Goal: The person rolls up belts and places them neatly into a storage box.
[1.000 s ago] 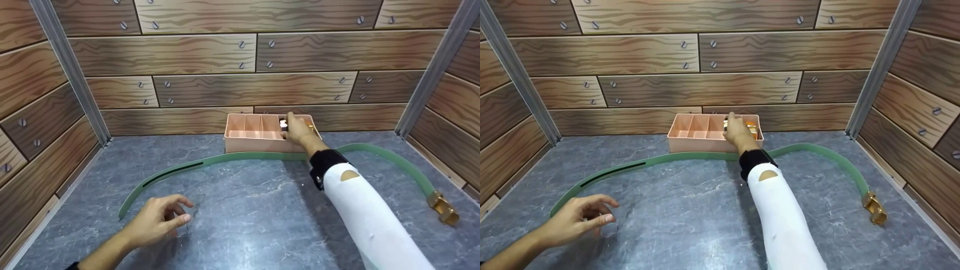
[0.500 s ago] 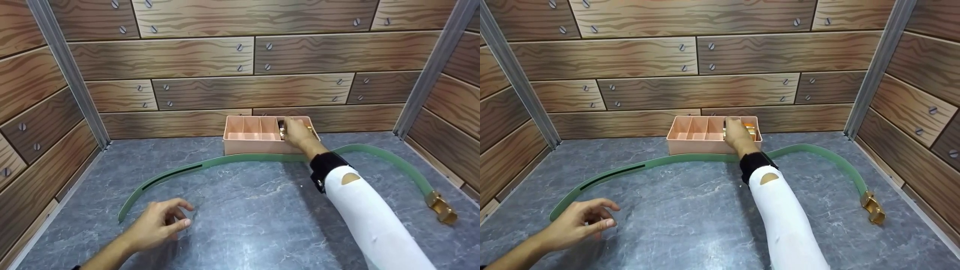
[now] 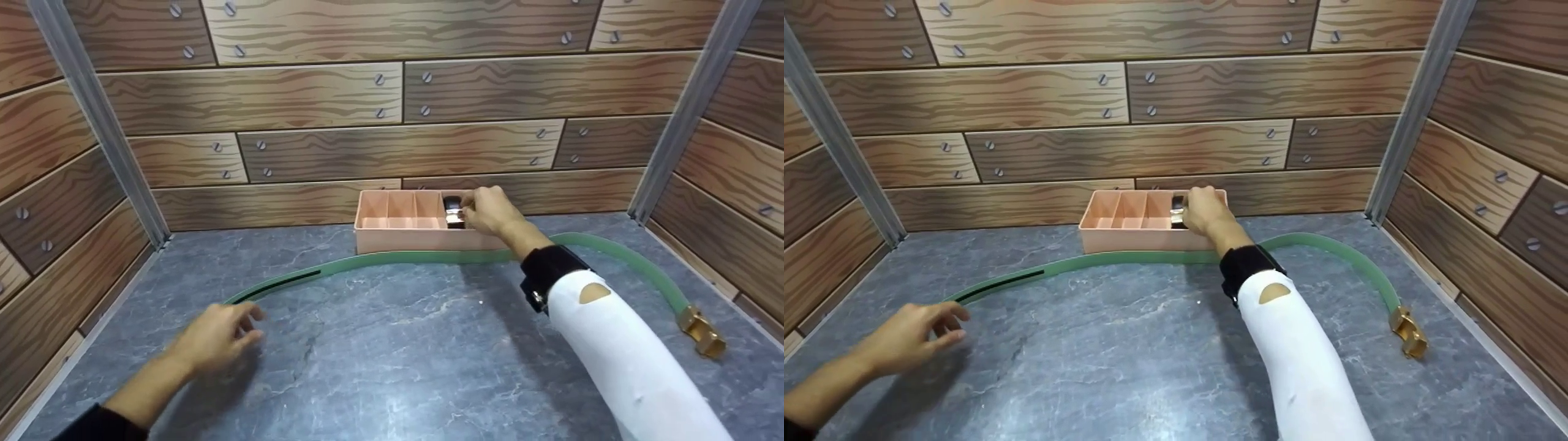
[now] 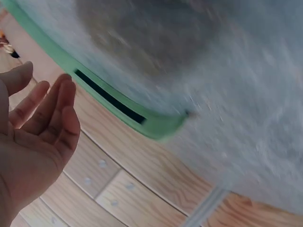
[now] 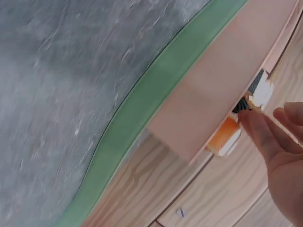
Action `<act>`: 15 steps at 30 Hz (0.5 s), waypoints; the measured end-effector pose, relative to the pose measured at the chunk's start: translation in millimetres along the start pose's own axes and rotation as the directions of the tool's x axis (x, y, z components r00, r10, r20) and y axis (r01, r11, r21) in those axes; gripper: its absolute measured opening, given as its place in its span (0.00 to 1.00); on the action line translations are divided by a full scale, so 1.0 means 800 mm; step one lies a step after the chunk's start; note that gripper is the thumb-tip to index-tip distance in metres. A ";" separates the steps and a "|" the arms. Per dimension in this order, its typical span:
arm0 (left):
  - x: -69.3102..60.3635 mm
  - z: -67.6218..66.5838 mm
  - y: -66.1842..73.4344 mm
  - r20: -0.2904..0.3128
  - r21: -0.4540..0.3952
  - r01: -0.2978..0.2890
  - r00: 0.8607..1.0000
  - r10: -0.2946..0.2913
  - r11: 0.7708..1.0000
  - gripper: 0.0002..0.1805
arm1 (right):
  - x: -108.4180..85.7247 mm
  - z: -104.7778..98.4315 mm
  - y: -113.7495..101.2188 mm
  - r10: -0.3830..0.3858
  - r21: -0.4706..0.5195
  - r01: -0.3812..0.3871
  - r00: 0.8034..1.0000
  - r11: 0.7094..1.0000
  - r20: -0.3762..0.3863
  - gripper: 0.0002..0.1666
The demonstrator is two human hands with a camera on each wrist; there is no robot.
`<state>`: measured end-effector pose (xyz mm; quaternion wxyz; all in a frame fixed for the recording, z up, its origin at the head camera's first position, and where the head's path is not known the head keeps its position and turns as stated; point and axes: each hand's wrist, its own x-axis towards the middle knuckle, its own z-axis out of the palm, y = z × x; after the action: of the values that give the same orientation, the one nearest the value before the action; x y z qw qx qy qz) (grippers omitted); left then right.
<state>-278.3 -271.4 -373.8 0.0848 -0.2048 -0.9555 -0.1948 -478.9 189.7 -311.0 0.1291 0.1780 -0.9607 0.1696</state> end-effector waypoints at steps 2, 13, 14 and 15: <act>0.004 -0.003 -0.010 -0.003 0.077 0.018 1.000 -0.017 0.997 0.12 | -0.009 -0.009 0.007 -0.012 -0.005 0.012 1.000 1.000 -0.029 0.17; 0.016 -0.027 -0.055 0.108 0.282 0.195 0.966 -0.233 0.939 0.16 | -0.092 -0.064 0.118 -0.072 -0.141 0.060 0.994 0.988 -0.081 0.12; 0.015 -0.027 -0.057 0.134 0.281 0.217 0.956 -0.262 0.935 0.15 | -0.101 -0.066 0.133 -0.067 -0.158 0.057 0.996 0.986 -0.060 0.12; 0.015 -0.026 -0.058 0.154 0.283 0.229 0.948 -0.280 0.931 0.14 | -0.111 -0.068 0.147 -0.055 -0.176 0.048 0.998 0.983 -0.032 0.12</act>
<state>-307.1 -314.7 -367.7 -0.0072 -0.0837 -0.9949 -0.0560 -433.9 340.0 -322.2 0.1664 0.1876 -0.9644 0.0844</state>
